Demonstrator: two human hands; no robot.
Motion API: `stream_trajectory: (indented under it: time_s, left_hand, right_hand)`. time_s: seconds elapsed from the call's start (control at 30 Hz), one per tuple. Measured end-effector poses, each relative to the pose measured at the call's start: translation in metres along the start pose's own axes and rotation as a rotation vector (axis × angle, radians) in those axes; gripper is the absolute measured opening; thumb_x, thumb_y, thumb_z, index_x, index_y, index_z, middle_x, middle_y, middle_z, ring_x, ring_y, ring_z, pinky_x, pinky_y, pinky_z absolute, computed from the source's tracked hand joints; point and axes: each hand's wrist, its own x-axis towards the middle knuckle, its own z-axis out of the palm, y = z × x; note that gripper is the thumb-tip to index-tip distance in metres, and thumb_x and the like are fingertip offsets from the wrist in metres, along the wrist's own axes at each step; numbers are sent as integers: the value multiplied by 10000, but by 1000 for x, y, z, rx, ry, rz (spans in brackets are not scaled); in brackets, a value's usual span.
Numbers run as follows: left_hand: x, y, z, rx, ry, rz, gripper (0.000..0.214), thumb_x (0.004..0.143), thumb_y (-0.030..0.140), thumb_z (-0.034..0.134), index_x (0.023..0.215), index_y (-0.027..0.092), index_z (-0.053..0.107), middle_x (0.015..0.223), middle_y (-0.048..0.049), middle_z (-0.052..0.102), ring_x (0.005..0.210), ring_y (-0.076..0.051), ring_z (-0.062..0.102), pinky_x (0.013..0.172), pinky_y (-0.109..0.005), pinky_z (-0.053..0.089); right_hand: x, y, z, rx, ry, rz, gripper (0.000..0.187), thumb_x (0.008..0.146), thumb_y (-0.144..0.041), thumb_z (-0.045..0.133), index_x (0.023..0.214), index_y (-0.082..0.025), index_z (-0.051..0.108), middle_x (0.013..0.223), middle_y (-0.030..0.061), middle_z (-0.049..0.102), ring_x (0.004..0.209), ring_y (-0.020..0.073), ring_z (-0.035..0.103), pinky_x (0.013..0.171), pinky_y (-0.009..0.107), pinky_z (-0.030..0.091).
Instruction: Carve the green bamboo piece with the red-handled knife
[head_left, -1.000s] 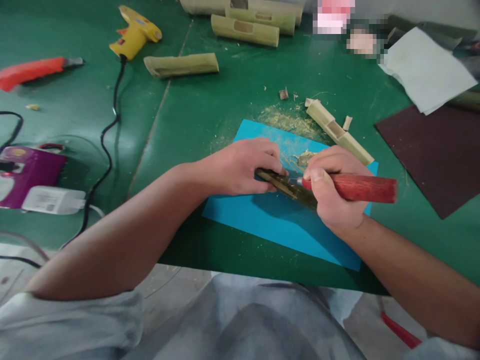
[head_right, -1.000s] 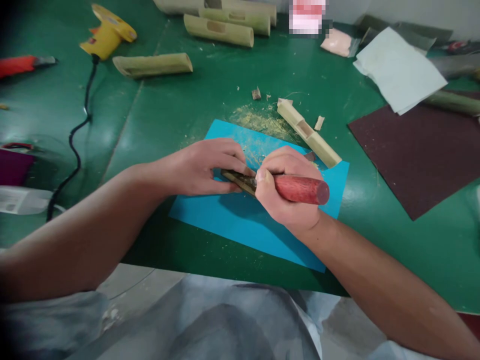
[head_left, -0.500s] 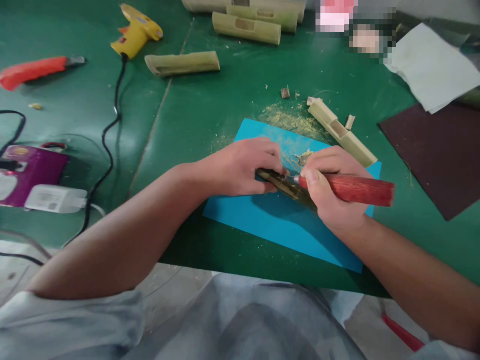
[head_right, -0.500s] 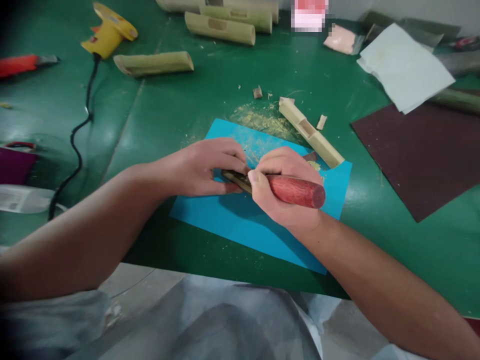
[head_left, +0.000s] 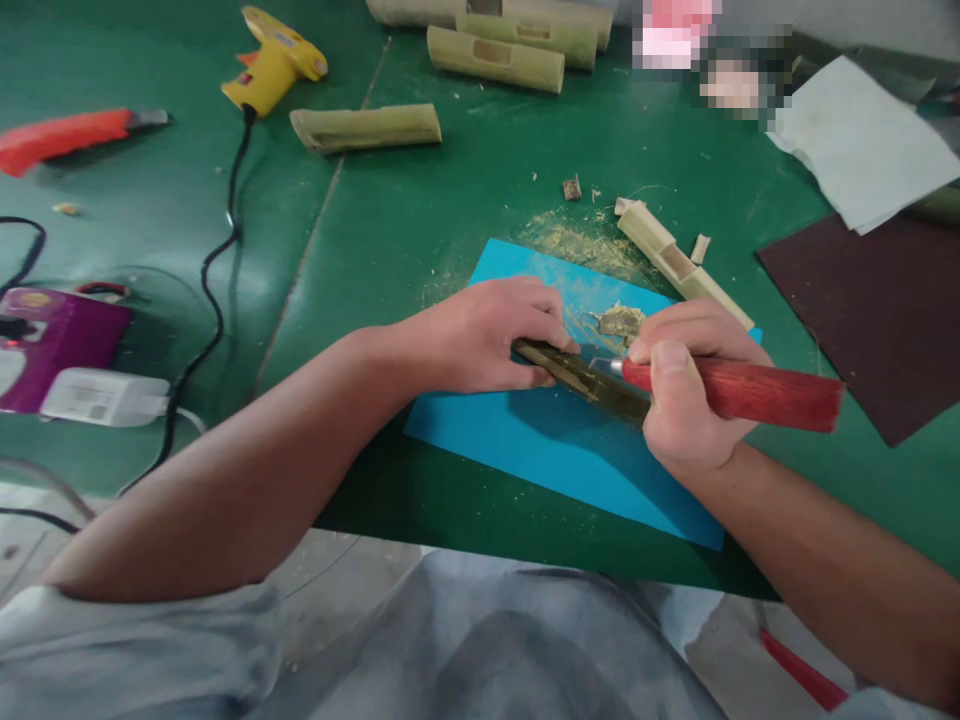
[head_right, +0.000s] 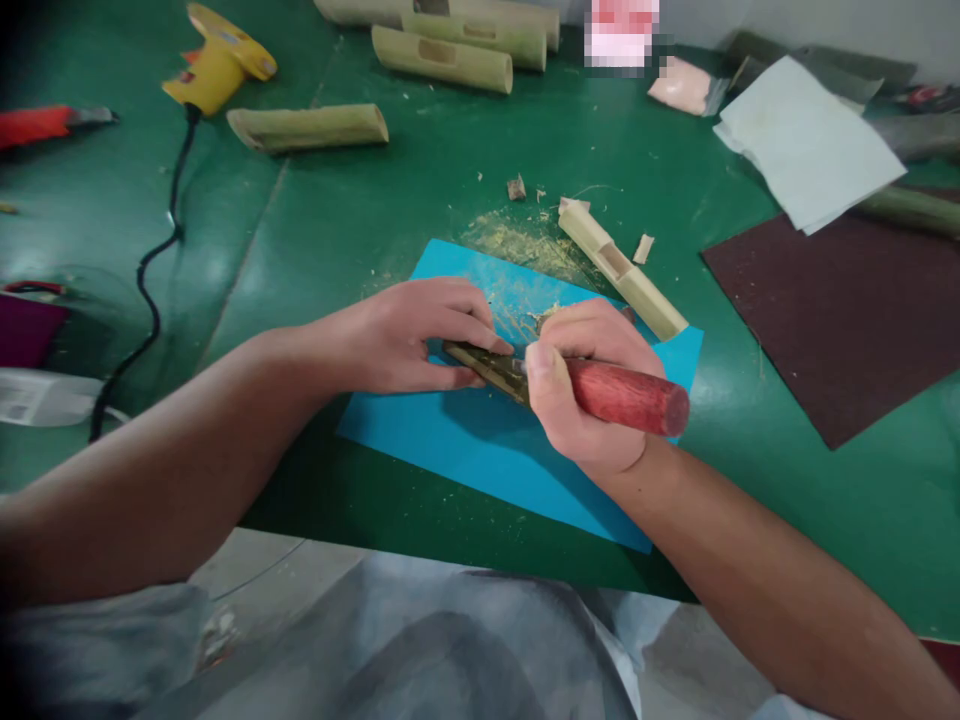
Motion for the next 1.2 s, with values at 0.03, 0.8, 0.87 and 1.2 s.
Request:
stream_trajectory:
  time_s: [0.03,0.8,0.87,1.2]
  left_hand:
    - [0,0,0,0,-4,-1,234,935,327,636,1089,204,763,1077,-85,712,1068,-220,627,964,-335,469]
    - [1,3,-1,10,-7,-20,224,933,327,627,1060,196,757,1069,-84,706,1071,-218,626,959,-328,472]
    - [1,4,-2,11,-13,-25,222,933,328,626,1052,194,757,1065,-79,706,1063,-214,622,952,-326,469]
    - [0,2,0,4,9,-10,226,940,330,627,1075,204,758,1064,-83,723,1052,-216,631,954,-333,471]
  right_hand:
    - [0,1,2,35,31,-7,225,957,-352,619,740,-295,630,722,-16,675,688,198,655,670,419,609]
    - [3,3,7,82,18,-25,230,942,-347,640,716,-303,629,687,-32,675,659,185,641,635,395,579]
    - [3,3,7,84,-10,-18,243,946,-351,647,709,-307,618,687,-31,675,661,185,647,639,391,585]
    - [4,0,3,72,67,-32,203,897,-260,610,696,-283,596,661,-48,638,625,162,616,620,381,562]
